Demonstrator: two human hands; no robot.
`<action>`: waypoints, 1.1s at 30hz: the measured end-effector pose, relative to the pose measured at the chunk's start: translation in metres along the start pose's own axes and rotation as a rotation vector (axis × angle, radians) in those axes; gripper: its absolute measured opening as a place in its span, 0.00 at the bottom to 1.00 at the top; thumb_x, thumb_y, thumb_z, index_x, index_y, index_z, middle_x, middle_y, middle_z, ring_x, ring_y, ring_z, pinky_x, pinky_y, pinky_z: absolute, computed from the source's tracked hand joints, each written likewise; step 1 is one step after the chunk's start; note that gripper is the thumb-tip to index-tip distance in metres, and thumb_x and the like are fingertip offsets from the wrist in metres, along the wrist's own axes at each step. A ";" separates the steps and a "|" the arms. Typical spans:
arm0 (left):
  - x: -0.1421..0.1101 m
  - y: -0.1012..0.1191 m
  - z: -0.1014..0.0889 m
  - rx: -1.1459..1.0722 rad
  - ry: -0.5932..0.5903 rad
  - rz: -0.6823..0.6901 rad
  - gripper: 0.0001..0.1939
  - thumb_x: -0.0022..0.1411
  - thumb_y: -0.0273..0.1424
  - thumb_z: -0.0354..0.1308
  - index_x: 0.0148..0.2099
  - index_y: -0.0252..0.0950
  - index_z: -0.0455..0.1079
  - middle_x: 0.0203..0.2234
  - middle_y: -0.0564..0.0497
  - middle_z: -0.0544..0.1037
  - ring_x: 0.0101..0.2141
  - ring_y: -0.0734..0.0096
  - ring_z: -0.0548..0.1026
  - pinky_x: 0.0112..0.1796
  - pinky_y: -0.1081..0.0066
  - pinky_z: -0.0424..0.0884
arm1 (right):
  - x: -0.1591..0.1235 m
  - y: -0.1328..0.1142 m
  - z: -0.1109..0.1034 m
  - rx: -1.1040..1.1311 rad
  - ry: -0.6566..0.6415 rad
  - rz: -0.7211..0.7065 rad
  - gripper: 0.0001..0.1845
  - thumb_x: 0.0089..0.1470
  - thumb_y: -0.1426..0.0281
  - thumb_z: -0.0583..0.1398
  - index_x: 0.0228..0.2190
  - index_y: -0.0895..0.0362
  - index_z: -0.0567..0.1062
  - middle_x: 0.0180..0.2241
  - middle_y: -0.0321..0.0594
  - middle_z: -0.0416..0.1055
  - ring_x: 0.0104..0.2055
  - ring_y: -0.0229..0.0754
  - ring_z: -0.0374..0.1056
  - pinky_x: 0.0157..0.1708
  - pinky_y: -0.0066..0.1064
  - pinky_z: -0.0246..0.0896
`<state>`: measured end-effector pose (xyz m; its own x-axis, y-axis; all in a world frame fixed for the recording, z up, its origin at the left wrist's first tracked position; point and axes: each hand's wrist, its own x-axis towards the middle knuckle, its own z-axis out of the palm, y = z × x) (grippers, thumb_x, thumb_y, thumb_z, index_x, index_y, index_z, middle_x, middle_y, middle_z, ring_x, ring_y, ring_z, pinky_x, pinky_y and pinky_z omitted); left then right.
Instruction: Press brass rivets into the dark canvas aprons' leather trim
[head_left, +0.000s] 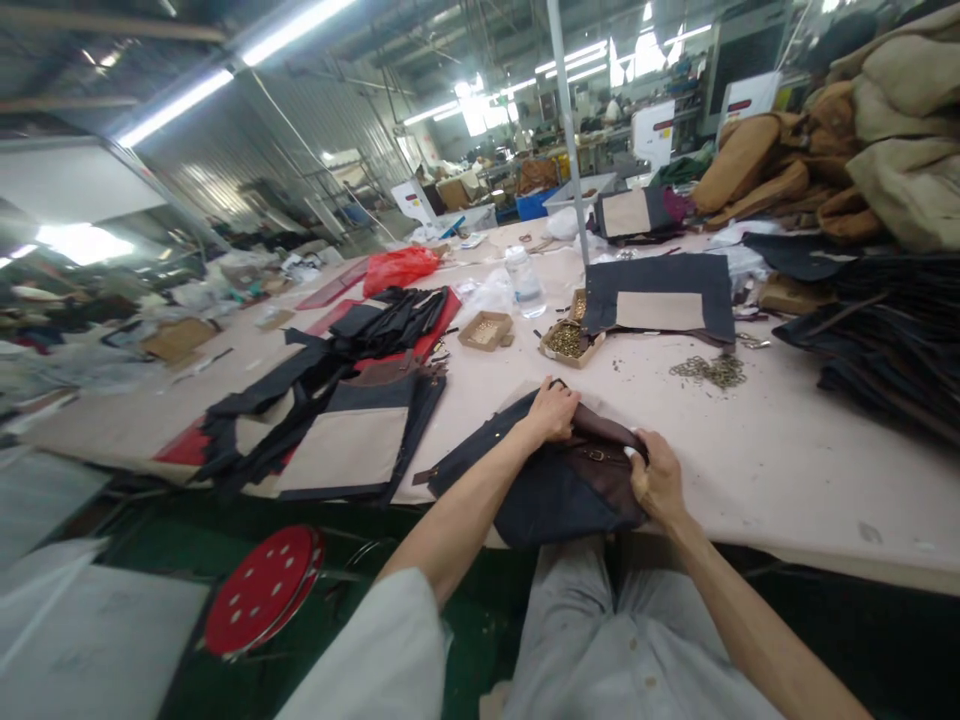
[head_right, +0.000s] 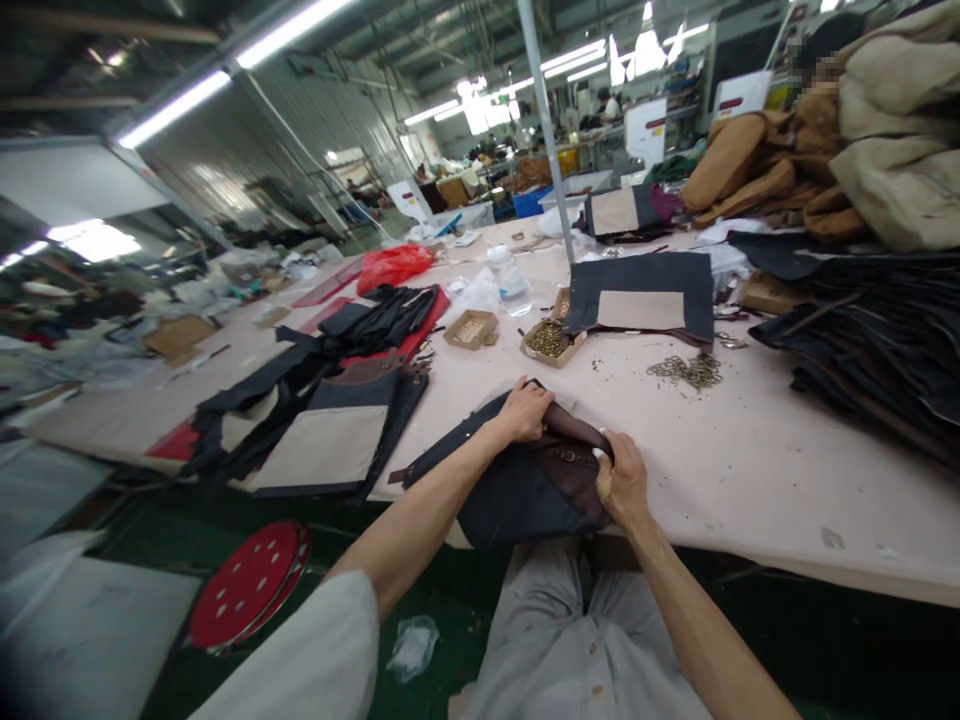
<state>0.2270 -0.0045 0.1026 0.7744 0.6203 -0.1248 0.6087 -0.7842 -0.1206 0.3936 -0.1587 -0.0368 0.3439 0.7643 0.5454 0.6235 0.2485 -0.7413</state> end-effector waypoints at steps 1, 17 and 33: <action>0.004 -0.005 -0.002 0.018 -0.110 0.000 0.19 0.49 0.28 0.63 0.47 0.35 0.76 0.41 0.40 0.80 0.49 0.51 0.75 0.55 0.56 0.66 | 0.000 -0.003 -0.002 0.030 0.017 0.014 0.20 0.61 0.69 0.52 0.54 0.57 0.70 0.49 0.51 0.72 0.52 0.53 0.67 0.55 0.49 0.64; -0.114 -0.024 -0.228 0.159 0.396 -0.018 0.11 0.56 0.25 0.55 0.41 0.34 0.74 0.36 0.44 0.74 0.42 0.55 0.74 0.51 0.55 0.62 | 0.079 -0.082 -0.021 0.202 -0.092 0.154 0.15 0.50 0.62 0.60 0.35 0.58 0.81 0.30 0.40 0.78 0.33 0.47 0.72 0.34 0.33 0.65; -0.130 0.013 -0.099 -0.123 0.343 -0.260 0.07 0.57 0.34 0.61 0.37 0.38 0.75 0.28 0.44 0.78 0.33 0.54 0.77 0.37 0.62 0.67 | 0.030 -0.074 0.013 -0.155 -0.021 0.354 0.19 0.56 0.58 0.59 0.22 0.56 0.79 0.24 0.46 0.77 0.27 0.49 0.72 0.29 0.35 0.63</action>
<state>0.1518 -0.0970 0.2151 0.5925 0.7718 0.2308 0.7907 -0.6120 0.0164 0.3489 -0.1459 0.0293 0.5434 0.7993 0.2566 0.5677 -0.1247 -0.8137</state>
